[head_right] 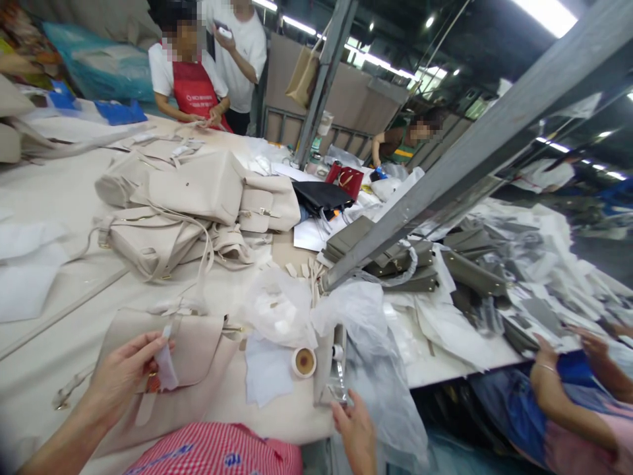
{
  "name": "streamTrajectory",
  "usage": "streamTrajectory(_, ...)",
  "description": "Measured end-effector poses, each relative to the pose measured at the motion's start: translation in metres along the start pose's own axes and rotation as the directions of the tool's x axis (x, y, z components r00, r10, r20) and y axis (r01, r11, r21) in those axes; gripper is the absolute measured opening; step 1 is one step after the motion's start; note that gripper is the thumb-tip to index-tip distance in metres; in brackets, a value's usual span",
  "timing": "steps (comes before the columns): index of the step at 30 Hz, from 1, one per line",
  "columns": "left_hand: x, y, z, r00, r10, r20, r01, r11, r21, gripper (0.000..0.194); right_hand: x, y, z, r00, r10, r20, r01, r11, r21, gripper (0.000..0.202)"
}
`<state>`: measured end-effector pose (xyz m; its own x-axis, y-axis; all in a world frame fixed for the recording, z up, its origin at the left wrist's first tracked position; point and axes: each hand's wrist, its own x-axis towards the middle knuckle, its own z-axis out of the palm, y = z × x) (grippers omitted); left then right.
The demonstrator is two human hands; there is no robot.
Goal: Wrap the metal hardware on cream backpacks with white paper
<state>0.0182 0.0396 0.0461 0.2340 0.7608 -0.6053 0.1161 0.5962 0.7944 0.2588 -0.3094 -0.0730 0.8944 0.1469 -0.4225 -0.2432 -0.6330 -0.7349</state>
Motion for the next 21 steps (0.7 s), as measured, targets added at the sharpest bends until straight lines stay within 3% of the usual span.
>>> streamTrajectory(10, 0.0, -0.004, 0.002, 1.0, 0.021, 0.008, -0.021, 1.0, 0.013, 0.046, 0.032, -0.02, 0.028, 0.999, -0.035, 0.025, 0.034, 0.998, 0.043, 0.064)
streamTrajectory(13, -0.001, -0.004, 0.002, 1.0, 0.019, 0.007, -0.019, 1.0, -0.004, 0.044, 0.034, -0.028, 0.018, 0.997, -0.039, 0.063, 0.039, 0.999, -0.01, 0.057)
streamTrajectory(18, -0.004, -0.008, -0.001, 0.999, 0.035, 0.02, -0.035, 0.999, -0.008, 0.042, 0.049, -0.047, -0.015, 0.998, -0.019, 0.066, 0.024, 0.996, -0.084, 0.048)
streamTrajectory(21, -0.004, -0.01, -0.002, 0.999, 0.038, 0.03, -0.037, 0.999, -0.026, 0.041, 0.058, -0.056, -0.015, 0.998, 0.03, 0.063, -0.026, 0.998, -0.064, 0.05)
